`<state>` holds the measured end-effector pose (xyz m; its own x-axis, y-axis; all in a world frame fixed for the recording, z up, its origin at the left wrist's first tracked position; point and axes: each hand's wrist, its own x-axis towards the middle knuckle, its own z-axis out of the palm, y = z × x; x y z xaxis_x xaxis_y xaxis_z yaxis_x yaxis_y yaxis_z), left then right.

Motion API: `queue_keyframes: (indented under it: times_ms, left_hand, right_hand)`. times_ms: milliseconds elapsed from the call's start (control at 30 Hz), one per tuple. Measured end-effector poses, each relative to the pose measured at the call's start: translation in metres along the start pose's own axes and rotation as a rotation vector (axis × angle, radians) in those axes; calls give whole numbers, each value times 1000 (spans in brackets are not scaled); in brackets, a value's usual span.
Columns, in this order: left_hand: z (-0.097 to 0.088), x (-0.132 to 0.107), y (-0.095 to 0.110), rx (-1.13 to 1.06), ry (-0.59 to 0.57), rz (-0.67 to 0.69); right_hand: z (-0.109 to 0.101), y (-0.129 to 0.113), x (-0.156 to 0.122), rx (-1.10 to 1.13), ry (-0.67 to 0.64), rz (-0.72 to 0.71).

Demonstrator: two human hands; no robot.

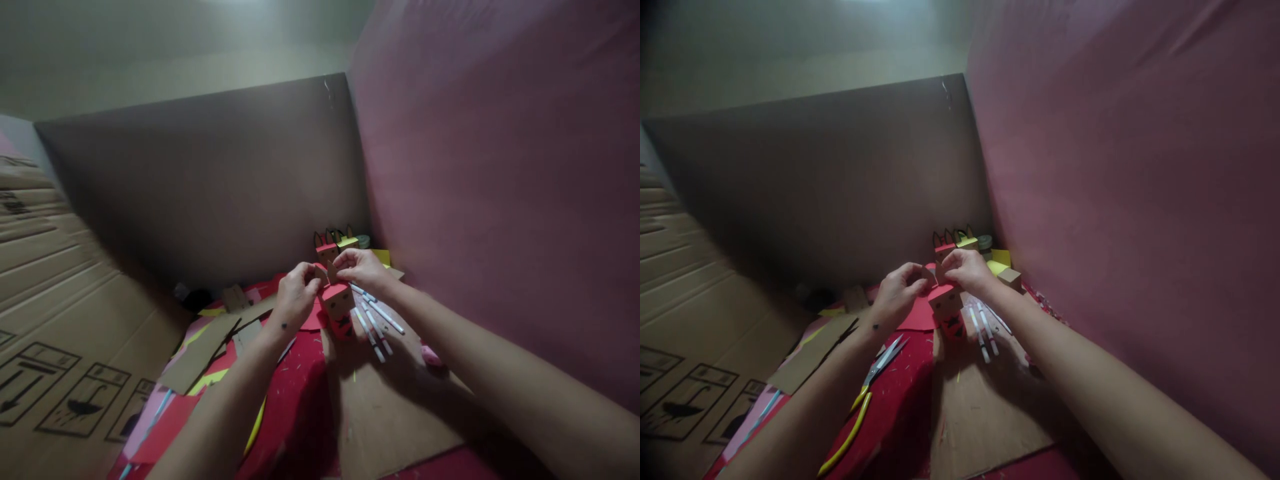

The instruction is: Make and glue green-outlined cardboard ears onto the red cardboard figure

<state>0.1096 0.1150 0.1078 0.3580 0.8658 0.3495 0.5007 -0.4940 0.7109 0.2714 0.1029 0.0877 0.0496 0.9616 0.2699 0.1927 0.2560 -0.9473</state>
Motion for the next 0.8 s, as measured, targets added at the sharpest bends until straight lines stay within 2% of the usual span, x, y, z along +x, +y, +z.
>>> queue_keyframes:
  times_ms: [167, 300, 400, 467, 600, 667, 733, 800]
  left_hand:
    - [-15, -5, -5, -125, 39, -105]
    - [-24, -19, -18, -200, -47, -175]
    - [-28, -36, -34, -222, -160, -226]
    - [-28, -48, -45, -214, -252, -263]
    - [-16, -69, -65, -143, -450, -297]
    - [-8, -75, -72, -83, -512, -272]
    - [-2, -76, -75, -20, -503, -212]
    - [2, -72, -74, 27, -407, -133]
  right_hand:
    - [2, -2, -1, 16, 73, -22]
    - [-5, -15, -16, 28, 162, -64]
    - [-6, -22, -48, 13, 161, -95]
    - [0, -16, -77, -26, 88, -77]
    - [24, 20, -136, -171, -76, 29]
    - [34, 35, -157, -271, -94, 62]
    - [36, 40, -170, -371, -84, 58]
    - [29, 35, -176, -460, -40, 35]
